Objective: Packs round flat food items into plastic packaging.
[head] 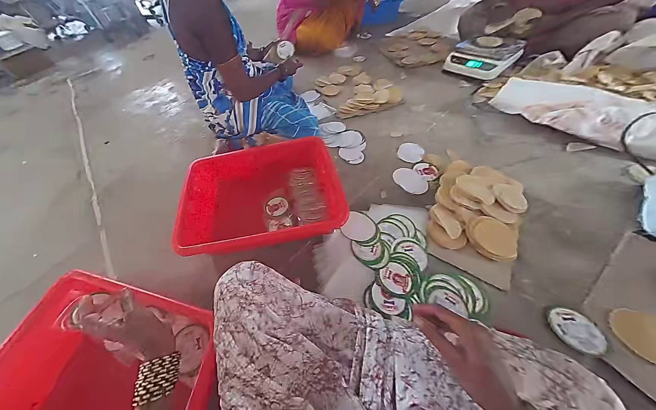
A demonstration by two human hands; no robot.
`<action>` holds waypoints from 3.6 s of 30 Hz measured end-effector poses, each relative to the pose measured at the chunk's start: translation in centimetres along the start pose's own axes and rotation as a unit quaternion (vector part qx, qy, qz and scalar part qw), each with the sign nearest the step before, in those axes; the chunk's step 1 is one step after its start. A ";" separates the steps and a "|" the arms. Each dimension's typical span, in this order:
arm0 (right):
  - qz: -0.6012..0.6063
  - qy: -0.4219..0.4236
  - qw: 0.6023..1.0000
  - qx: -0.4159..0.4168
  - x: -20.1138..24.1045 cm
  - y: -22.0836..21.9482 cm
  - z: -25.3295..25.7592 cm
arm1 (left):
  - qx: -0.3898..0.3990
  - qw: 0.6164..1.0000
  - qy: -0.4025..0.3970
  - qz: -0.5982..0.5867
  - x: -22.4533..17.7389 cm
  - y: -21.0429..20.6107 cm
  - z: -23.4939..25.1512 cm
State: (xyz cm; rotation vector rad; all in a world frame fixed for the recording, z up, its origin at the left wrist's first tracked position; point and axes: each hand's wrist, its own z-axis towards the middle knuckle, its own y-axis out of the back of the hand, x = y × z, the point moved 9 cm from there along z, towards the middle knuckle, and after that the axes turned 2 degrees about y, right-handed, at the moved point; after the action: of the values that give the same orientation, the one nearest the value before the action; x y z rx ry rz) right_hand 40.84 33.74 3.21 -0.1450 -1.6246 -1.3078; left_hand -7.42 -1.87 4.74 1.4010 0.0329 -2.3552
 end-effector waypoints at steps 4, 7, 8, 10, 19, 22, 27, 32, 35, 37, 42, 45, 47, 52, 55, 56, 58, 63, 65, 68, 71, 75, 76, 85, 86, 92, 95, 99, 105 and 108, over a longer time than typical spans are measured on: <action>-0.088 -0.057 0.985 0.137 -1.6 -8.4 6.4 | 0.098 0.960 -0.040 -0.260 -13.1 -6.9 -5.8; -0.189 -0.129 0.933 0.279 -2.2 -15.2 7.6 | 0.221 0.912 -0.070 -0.337 -19.3 -12.7 -11.7; -0.210 -0.133 0.921 0.299 -2.3 -16.6 7.3 | 0.257 0.902 -0.072 -0.338 -20.6 -14.4 -13.9; -0.238 -0.127 0.908 0.321 -2.4 -18.0 6.9 | 0.305 0.885 -0.052 -0.348 -21.4 -17.4 -17.7; -0.251 -0.095 0.915 0.301 -3.3 -17.1 7.5 | 0.427 0.852 0.009 -0.303 -18.6 -21.8 -23.9; -0.236 -0.108 0.925 0.279 -3.0 -17.0 7.1 | 0.448 0.841 0.013 -0.303 -18.7 -21.6 -24.5; -0.251 -0.048 0.913 0.318 -2.6 -18.2 6.4 | 0.449 0.845 -0.007 -0.291 -18.6 -21.6 -24.7; -0.064 -0.082 0.977 0.186 -3.6 -14.4 7.3 | 0.511 0.834 -0.007 -0.207 -17.4 -22.9 -25.9; 0.221 -0.100 0.967 -0.078 -3.9 -8.2 7.7 | 0.591 0.780 -0.023 -0.204 -17.4 -23.5 -27.7; 0.410 -0.126 0.894 -0.131 -3.0 -5.5 7.3 | 0.660 0.723 -0.030 -0.202 -18.1 -23.8 -29.5; 0.557 -0.165 0.810 -0.076 -0.8 -5.1 5.3 | 0.733 0.564 0.088 -0.369 -19.8 -23.1 -33.5; 0.551 -0.173 0.813 -0.071 -0.6 -5.4 3.8 | 0.688 0.618 0.119 -0.361 -19.3 -22.8 -32.9; 0.533 -0.172 0.825 -0.068 -0.6 -4.8 3.2 | 0.652 0.665 0.125 -0.343 -18.5 -23.0 -32.0; 0.474 -0.161 0.861 -0.093 -1.4 -2.1 3.2 | 0.633 0.699 0.101 -0.317 -18.5 -23.2 -31.4; 0.410 -0.146 0.886 -0.163 -1.3 -0.1 3.5 | 0.653 0.675 0.101 -0.328 -19.0 -23.1 -32.0; 0.378 -0.141 0.897 -0.180 -1.5 0.4 3.6 | 0.661 0.666 0.105 -0.329 -19.0 -23.1 -32.2; 0.328 -0.141 0.912 -0.204 -2.0 0.9 3.7 | 0.670 0.654 0.107 -0.334 -19.0 -23.2 -32.4; 0.277 -0.081 0.939 -0.190 -1.8 0.7 4.0 | 0.637 0.698 0.031 -0.325 -19.2 -23.2 -31.7; 0.191 -0.029 0.968 -0.159 -1.2 0.7 3.8 | 0.654 0.699 -0.045 -0.287 -19.9 -23.1 -31.7; 0.078 0.012 0.991 -0.110 -0.4 0.5 3.6 | 0.706 0.653 -0.135 -0.239 -21.1 -22.2 -32.9; 0.040 0.033 0.995 -0.081 -0.1 0.1 3.5 | 0.757 0.588 -0.103 -0.265 -21.2 -21.8 -34.7; 0.109 0.040 0.993 -0.029 -0.7 -1.1 3.6 | 0.834 0.483 0.022 -0.265 -19.8 -22.1 -36.6; 0.124 0.037 0.991 -0.019 -0.9 -1.4 3.8 | 0.842 0.481 0.028 -0.244 -19.5 -22.1 -36.9; -0.071 -0.199 0.972 -0.100 -14.5 9.1 11.0 | 0.720 0.652 0.160 -0.175 -16.5 -24.2 -34.6; -0.103 -0.231 0.962 -0.104 -17.1 10.2 11.9 | 0.714 0.656 0.166 -0.179 -16.3 -24.5 -34.7; -0.219 -0.299 0.929 -0.015 -24.9 10.7 15.3 | 0.737 0.632 0.163 -0.176 -15.8 -25.2 -36.0; -0.228 -0.300 0.926 -0.010 -25.5 10.8 15.9 | 0.745 0.622 0.168 -0.173 -15.7 -25.2 -36.3; -0.218 -0.308 0.926 0.026 -25.3 11.4 15.9 | 0.741 0.614 0.186 -0.196 -16.0 -25.2 -36.5; -0.192 -0.280 0.940 0.018 -25.1 13.6 15.5 | 0.745 0.607 0.201 -0.190 -15.9 -25.3 -36.7; -0.204 -0.292 0.934 0.011 -24.8 14.6 15.2 | 0.746 0.598 0.208 -0.206 -15.7 -25.4 -36.9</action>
State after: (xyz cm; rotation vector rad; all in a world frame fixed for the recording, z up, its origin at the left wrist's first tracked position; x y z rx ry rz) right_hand 52.80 63.16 -4.02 -0.2045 -2.2616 -1.6646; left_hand 21.33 34.66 -4.84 2.7733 -2.1311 -2.0054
